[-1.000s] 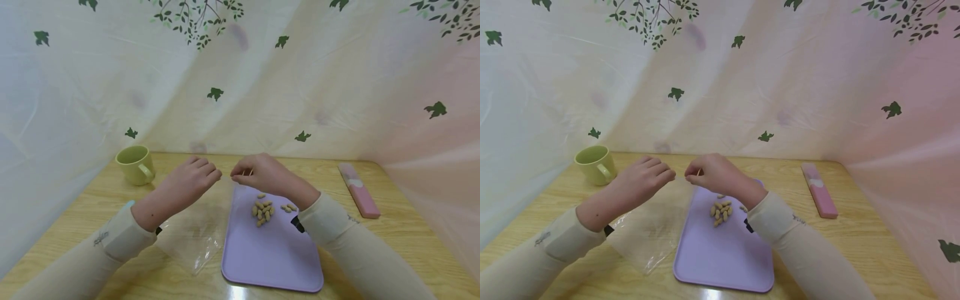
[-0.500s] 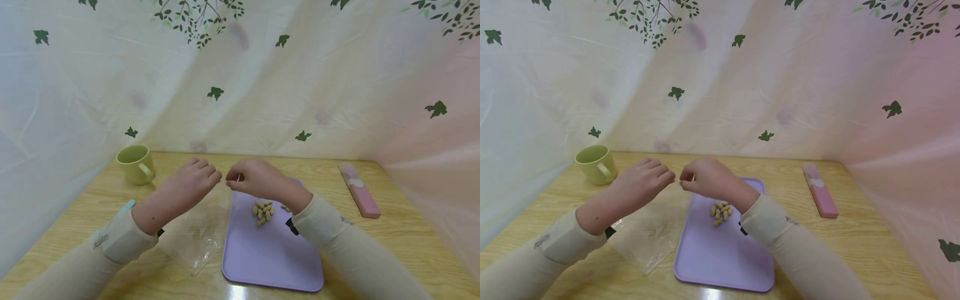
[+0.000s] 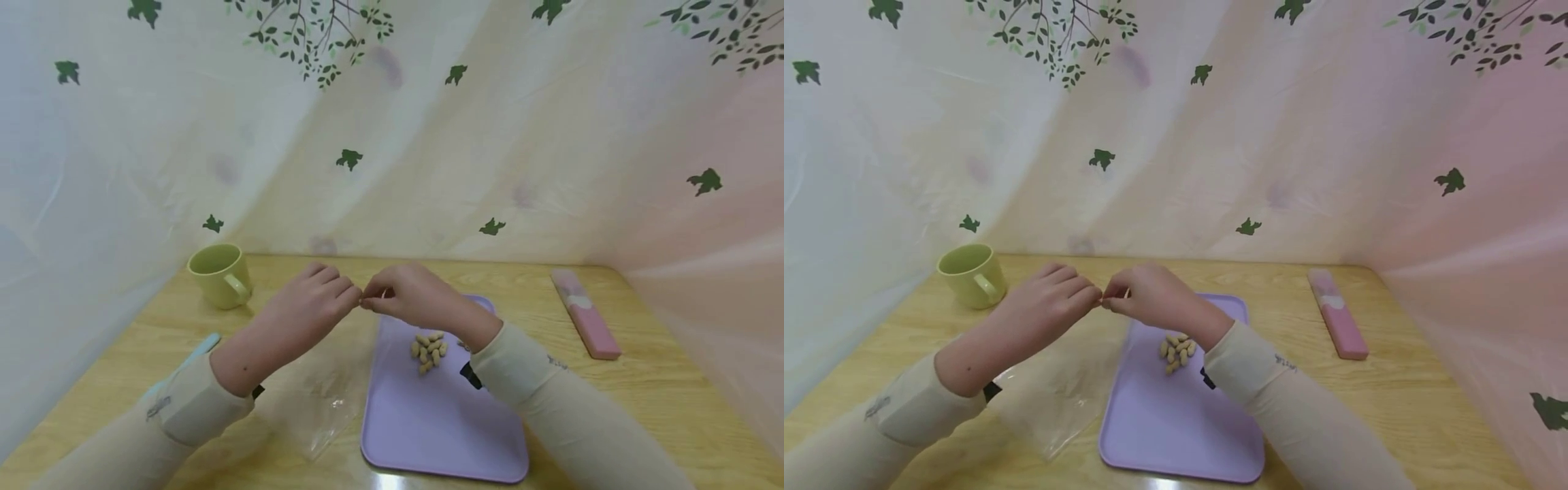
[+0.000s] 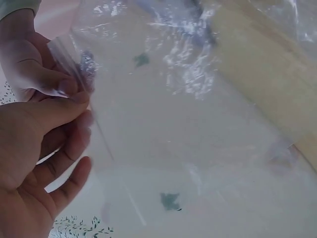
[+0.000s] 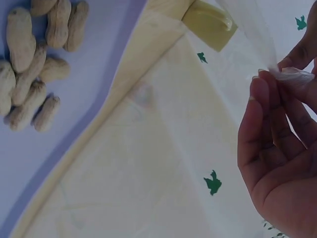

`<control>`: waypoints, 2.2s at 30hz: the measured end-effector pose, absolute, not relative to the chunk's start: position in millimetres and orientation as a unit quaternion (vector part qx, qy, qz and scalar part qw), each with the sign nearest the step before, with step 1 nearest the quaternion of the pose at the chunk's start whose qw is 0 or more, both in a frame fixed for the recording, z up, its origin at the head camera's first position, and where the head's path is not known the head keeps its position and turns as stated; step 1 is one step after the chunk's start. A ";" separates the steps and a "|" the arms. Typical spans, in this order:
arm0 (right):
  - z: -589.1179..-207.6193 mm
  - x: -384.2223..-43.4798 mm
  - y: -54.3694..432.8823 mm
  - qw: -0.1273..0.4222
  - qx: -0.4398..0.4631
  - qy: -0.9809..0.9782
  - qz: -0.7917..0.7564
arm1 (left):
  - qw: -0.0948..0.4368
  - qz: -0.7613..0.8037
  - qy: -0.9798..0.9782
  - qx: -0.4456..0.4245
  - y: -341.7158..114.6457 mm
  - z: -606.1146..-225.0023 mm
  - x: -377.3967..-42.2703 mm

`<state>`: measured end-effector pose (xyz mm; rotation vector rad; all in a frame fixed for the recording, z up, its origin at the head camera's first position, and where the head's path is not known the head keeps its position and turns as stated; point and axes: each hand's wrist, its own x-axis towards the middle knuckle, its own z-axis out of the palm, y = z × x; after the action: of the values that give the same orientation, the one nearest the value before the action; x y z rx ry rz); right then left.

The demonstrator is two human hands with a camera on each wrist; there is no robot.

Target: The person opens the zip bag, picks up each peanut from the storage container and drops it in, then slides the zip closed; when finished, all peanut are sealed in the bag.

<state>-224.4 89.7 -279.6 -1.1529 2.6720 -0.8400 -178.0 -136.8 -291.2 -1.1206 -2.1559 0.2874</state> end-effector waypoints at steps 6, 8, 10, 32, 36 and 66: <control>-283.2 -228.8 98.9 0.108 -0.343 0.863 -0.356 | 0.372 0.070 -0.806 -0.456 -139.9 -293.1 -179.6; -282.3 -229.3 100.9 0.120 -0.335 0.856 -0.375 | 0.388 0.062 -0.797 -0.459 -140.7 -293.1 -180.4; -281.5 -230.0 102.2 0.126 -0.334 0.849 -0.390 | 0.401 0.053 -0.788 -0.464 -141.3 -292.9 -181.4; -277.6 -227.9 108.4 0.154 -0.256 0.811 -0.504 | 0.452 0.028 -0.764 -0.459 -136.7 -294.6 -183.5; -277.0 -223.4 106.2 0.154 -0.262 0.813 -0.496 | 0.462 0.025 -0.761 -0.456 -135.5 -295.7 -184.3; -284.5 -236.2 111.7 0.090 -0.176 0.850 -0.488 | 0.443 0.090 -0.779 -0.434 -128.0 -307.7 -174.7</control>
<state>-236.2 111.7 -284.5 -0.5239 2.5279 -1.4516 -174.7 -128.0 -307.7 -1.0768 -1.9337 0.2240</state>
